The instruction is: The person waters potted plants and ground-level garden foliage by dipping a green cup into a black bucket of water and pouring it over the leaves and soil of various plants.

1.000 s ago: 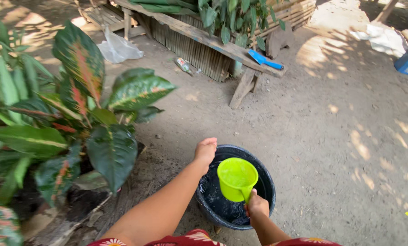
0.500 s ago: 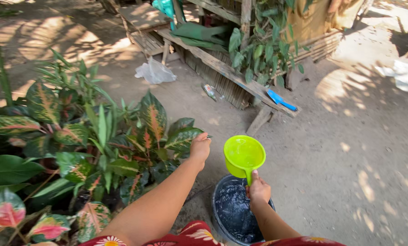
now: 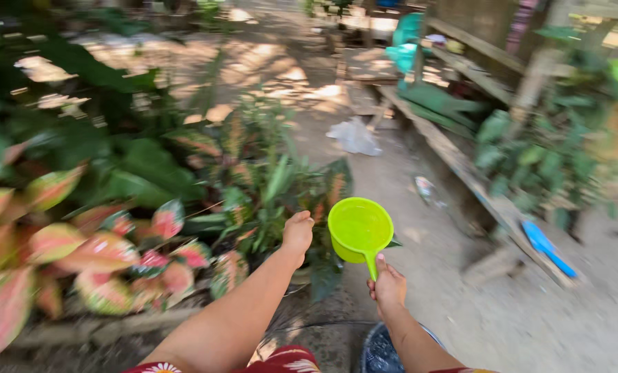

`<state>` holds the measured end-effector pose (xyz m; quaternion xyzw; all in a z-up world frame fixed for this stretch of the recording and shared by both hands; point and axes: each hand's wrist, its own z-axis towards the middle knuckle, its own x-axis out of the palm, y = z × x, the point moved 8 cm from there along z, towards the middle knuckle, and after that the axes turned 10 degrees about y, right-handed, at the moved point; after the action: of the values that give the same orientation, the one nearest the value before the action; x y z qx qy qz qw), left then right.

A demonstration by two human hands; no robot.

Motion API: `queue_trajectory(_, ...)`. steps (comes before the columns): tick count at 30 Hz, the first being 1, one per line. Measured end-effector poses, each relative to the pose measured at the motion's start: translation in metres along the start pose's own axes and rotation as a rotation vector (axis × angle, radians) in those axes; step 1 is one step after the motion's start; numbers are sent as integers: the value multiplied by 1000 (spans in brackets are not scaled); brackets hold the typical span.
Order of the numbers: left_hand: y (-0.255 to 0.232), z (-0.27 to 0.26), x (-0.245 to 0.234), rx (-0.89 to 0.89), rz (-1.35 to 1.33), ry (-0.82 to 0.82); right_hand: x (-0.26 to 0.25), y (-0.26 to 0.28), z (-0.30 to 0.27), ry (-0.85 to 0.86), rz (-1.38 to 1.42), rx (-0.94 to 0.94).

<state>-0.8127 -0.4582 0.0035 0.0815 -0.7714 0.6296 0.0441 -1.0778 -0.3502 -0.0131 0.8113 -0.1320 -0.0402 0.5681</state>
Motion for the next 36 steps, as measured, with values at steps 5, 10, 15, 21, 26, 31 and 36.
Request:
queue_trajectory(5, 17, -51, -133, 108, -54, -300, 93, -25, -7, 180, -90, 4)
queue_trajectory(10, 12, -146, -261, 237, -122, -569, 196, -59, -39, 475, -140, 14)
queue_trajectory(15, -5, -285, -347, 157, -143, -854, 302, -95, -107, 715, -234, 74)
queue_trajectory(21, -1, -439, -424, 108, -160, -1104, 411, -141, -222, 955, -265, 121)
queue_trajectory(26, 17, -529, -516, 141, -208, -1199, 493, -189, -317, 1074, -282, 122)
queue_trajectory(31, 28, -599, -636, 208, -104, -1260, 566, -240, -401, 1125, -347, 145)
queue_trajectory(36, 9, -651, -736, 224, -81, -1291, 640, -265, -482, 1124, -347, 188)
